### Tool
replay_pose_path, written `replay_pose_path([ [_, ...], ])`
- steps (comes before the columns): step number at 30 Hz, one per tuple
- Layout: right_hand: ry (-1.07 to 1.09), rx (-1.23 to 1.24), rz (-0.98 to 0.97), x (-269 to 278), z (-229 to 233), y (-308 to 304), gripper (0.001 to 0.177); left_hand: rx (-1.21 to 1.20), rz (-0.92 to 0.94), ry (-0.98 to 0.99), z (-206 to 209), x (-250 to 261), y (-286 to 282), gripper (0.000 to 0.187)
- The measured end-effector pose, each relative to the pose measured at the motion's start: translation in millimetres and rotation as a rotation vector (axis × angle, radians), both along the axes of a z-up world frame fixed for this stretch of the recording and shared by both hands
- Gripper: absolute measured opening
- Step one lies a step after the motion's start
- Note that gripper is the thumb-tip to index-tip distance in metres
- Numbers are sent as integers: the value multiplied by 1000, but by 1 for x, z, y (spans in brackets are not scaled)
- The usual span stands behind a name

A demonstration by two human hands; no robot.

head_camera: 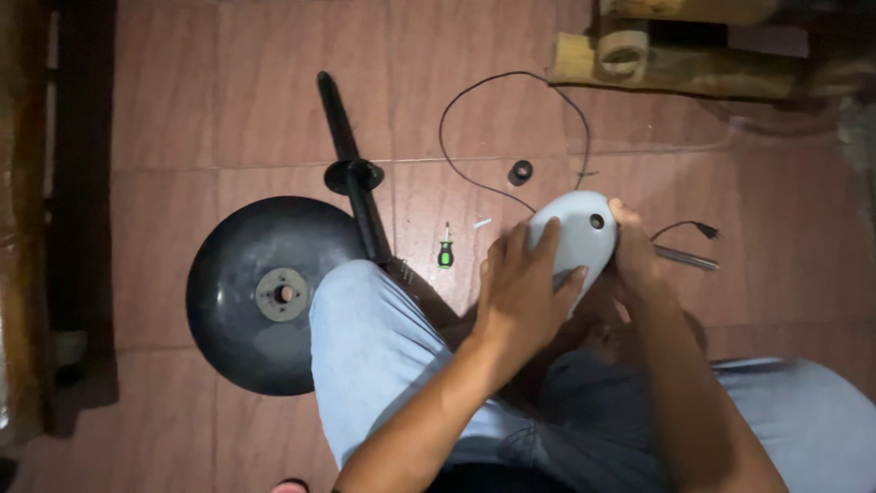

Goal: The person sits on the floor and uses a screwdriver to remove screws from the white fan motor housing. They separate the motor casing, inspect the internal components, and reassemble the housing by aligning the parts and tightening the screws.

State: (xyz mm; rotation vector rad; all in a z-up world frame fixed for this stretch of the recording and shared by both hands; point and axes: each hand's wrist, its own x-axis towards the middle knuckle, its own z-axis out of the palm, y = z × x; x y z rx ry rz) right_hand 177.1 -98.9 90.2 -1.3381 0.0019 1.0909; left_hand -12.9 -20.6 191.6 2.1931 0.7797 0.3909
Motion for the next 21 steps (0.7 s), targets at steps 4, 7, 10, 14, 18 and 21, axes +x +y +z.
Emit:
replay_pose_path([
  [4, 208, 26, -69, -20, 5, 12, 45, 26, 39, 12, -4, -3, 1, 63],
  [7, 223, 32, -51, -27, 16, 13, 44, 42, 57, -5, -6, -3, 2, 61],
  [10, 240, 3, -26, -30, 27, 20, 46, -22, 52, 44, -4, -2, 4, 62],
  [14, 217, -74, -19, -30, 31, 26, 43, -93, 67, 125, -7, 2, 9, 62],
  [18, 238, -16, -39, -31, 28, 27, 39, -22, 105, 65, -15, 3, 11, 63],
  [21, 189, 18, -22, -28, 22, 24, 38, 1, 115, 53, -20, 4, 9, 62],
])
